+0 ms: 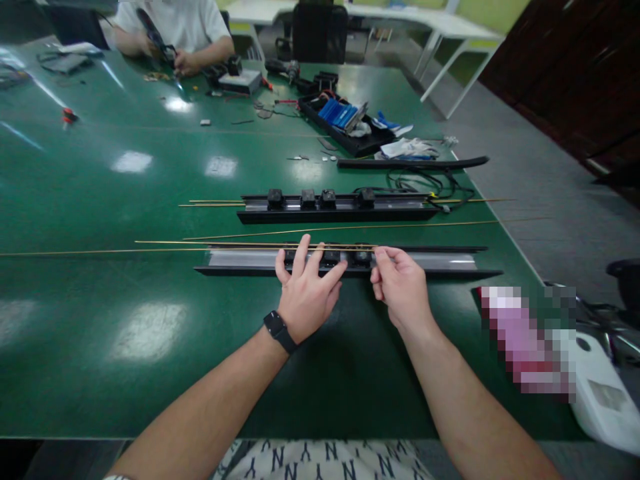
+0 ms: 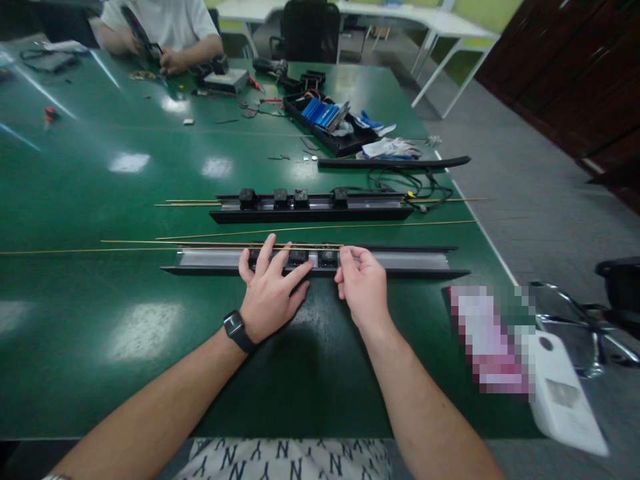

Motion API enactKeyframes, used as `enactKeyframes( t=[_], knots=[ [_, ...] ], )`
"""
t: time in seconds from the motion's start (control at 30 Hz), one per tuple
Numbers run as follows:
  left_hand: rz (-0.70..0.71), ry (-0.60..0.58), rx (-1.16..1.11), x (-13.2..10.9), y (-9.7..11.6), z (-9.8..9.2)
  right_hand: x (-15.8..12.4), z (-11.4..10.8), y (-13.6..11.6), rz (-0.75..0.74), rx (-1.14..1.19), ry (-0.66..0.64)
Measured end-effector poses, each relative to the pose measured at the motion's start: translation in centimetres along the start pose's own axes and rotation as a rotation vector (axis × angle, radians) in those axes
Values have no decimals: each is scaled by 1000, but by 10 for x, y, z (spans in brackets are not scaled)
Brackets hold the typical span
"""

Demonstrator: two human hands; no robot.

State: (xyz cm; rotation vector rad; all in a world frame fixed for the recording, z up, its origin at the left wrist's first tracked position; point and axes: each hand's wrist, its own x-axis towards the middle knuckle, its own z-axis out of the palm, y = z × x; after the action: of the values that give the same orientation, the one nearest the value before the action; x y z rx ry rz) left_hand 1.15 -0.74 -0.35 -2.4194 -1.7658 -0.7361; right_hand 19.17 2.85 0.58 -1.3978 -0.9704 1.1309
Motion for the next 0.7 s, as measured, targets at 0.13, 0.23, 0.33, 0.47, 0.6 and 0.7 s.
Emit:
enactKeyframes(
  t=[0.13, 0.23, 0.33, 0.47, 0.6, 0.7],
  knots=[
    [-1, 7, -8, 0, -1, 1, 0, 0, -7, 117, 114, -24],
    [-4, 11, -10, 0, -1, 1, 0, -1, -10, 141, 158, -28],
    [0, 8, -6, 0, -1, 1, 0, -3, -11, 145, 176, -20],
    [7, 2, 1, 0, -1, 1, 0, -5, -13, 151, 198, -12],
    [-2, 5, -2, 0, 0, 1, 0, -7, -14, 142, 204, 1],
    [-1, 8, -4, -1, 0, 1, 1, -8, -14, 142, 202, 12]
  ],
)
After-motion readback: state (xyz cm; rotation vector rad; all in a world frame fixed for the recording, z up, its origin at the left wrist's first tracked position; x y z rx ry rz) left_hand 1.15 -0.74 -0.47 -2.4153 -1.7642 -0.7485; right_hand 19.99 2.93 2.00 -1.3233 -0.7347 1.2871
